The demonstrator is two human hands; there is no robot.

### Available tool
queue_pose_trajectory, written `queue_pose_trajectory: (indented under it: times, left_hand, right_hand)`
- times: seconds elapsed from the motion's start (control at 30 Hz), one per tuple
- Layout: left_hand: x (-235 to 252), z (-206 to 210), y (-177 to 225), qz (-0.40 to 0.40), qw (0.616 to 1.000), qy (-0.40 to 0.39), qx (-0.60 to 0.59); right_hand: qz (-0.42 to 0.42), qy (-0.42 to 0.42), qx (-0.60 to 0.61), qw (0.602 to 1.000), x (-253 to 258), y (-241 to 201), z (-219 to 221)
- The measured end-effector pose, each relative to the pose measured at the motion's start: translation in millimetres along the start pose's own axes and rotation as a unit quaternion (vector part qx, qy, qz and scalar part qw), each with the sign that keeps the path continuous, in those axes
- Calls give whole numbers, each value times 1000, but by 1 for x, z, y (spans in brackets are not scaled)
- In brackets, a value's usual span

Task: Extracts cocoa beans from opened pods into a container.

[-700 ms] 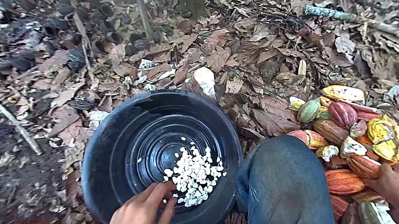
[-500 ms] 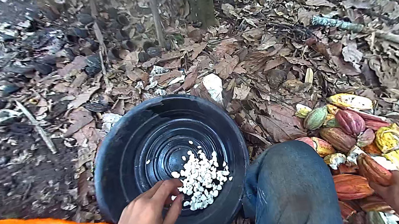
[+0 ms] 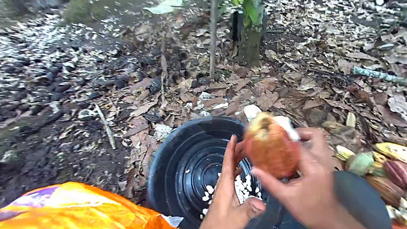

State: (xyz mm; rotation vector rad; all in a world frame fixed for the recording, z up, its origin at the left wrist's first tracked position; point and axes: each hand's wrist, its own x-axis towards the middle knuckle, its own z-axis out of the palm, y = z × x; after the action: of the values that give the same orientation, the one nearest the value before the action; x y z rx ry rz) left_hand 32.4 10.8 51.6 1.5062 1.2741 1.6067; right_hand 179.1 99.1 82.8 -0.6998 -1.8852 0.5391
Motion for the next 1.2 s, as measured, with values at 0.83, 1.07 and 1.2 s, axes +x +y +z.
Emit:
queue_pose_trajectory:
  times: [0.83, 1.07, 1.2]
  left_hand:
    - [-13, -40, -24, -139, 962, 230, -42]
    - [-3, -39, -26, -162, 962, 210, 60]
    - [-2, -42, -22, -161, 960, 203, 104]
  right_hand:
    - [181, -270, 160, 932, 6, 12, 97]
    - [181, -287, 112, 934, 9, 21, 96]
    - [147, -291, 108, 939, 10, 24, 95]
